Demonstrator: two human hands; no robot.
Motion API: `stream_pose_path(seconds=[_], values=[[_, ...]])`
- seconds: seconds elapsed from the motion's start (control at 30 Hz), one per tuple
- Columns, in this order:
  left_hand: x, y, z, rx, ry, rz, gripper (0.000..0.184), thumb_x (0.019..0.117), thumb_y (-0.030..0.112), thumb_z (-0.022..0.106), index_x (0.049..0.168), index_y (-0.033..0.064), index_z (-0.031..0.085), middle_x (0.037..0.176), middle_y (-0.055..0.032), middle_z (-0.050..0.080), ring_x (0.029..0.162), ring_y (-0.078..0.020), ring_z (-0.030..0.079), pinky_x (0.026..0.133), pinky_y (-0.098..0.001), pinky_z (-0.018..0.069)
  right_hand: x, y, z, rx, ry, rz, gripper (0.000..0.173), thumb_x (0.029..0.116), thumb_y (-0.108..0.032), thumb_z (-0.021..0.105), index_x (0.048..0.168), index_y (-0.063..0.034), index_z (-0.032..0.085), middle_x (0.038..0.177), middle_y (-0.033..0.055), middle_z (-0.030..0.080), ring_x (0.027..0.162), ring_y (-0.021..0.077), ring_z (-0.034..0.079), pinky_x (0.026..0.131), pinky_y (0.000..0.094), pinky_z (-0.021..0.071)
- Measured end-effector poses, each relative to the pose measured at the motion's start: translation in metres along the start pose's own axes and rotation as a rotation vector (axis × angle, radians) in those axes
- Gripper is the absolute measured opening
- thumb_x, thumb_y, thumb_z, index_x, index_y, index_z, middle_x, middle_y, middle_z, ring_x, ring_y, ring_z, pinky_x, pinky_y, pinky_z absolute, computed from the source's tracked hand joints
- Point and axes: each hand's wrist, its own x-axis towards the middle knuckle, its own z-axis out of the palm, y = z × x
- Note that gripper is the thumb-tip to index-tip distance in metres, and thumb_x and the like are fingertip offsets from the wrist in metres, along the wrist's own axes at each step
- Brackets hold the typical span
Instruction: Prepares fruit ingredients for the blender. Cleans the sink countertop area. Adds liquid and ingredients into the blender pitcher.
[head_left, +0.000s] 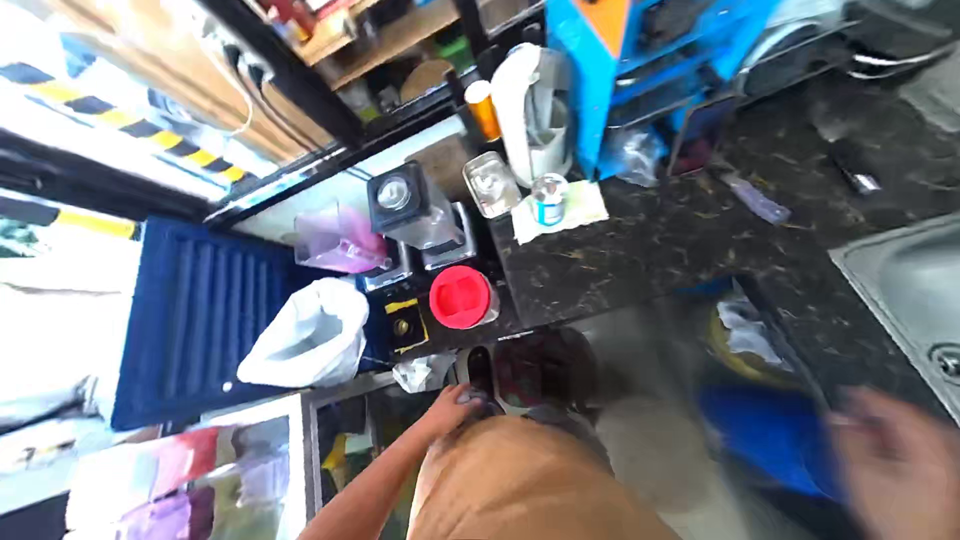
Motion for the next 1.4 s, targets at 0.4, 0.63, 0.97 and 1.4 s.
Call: stream_pose_path(seconds=[0.4, 0.63, 0.97, 1.4], values=[[-0.046, -0.167, -0.008, -0.946, 0.007, -0.292, 0.057, 0.1073, 0.054, 0.040, 0.147, 0.0146, 0.052, 0.135, -0.0144, 0.064, 0.122, -0.0280, 0.063, 0.102, -0.0530, 0.0520, -0.066, -0.031, 0.294, 0.243, -0.943, 0.408, 0.040, 0.1086, -0.027, 0.051, 0.141, -0.0047, 0.059, 0.142, 0.0127, 0.061, 0.131, 0.0206, 0.058, 0.113, 0.0420, 0.0458], [0.013, -0.140, -0.162, -0.196, 0.434, 0.361, 0.052, 0.0954, 0.023, 0.068, 0.144, 0.0083, 0.057, 0.145, -0.0184, 0.056, 0.137, -0.0335, 0.052, 0.114, -0.0530, 0.0430, -0.037, -0.206, 0.369, 0.008, -0.844, 0.458, 0.050, 0.1061, -0.030, 0.055, 0.148, -0.0032, 0.049, 0.142, 0.0233, 0.057, 0.129, 0.0345, 0.058, 0.109, 0.0531, 0.0476], [0.120, -0.001, -0.193, 0.763, 0.377, 0.997, 0.029, 0.0903, 0.023, 0.077, 0.115, 0.0100, 0.073, 0.132, -0.0125, 0.063, 0.131, -0.0353, 0.053, 0.111, -0.0544, 0.0415, 0.081, -0.222, 0.482, 0.159, -0.505, -0.155, 0.117, 0.0595, -0.028, 0.101, 0.155, -0.0036, 0.037, 0.153, 0.0187, 0.048, 0.141, 0.0241, 0.048, 0.118, 0.0437, 0.0426], [0.091, -0.023, -0.136, -0.027, 0.680, 0.802, 0.026, 0.0981, 0.032, 0.066, 0.097, 0.0060, 0.070, 0.102, -0.0142, 0.069, 0.106, -0.0320, 0.065, 0.098, -0.0501, 0.0521, 0.014, -0.262, 0.545, 0.249, -0.404, 0.006, 0.106, 0.0677, -0.017, 0.091, 0.154, 0.0020, 0.033, 0.145, 0.0236, 0.052, 0.134, 0.0291, 0.053, 0.113, 0.0454, 0.0461]])
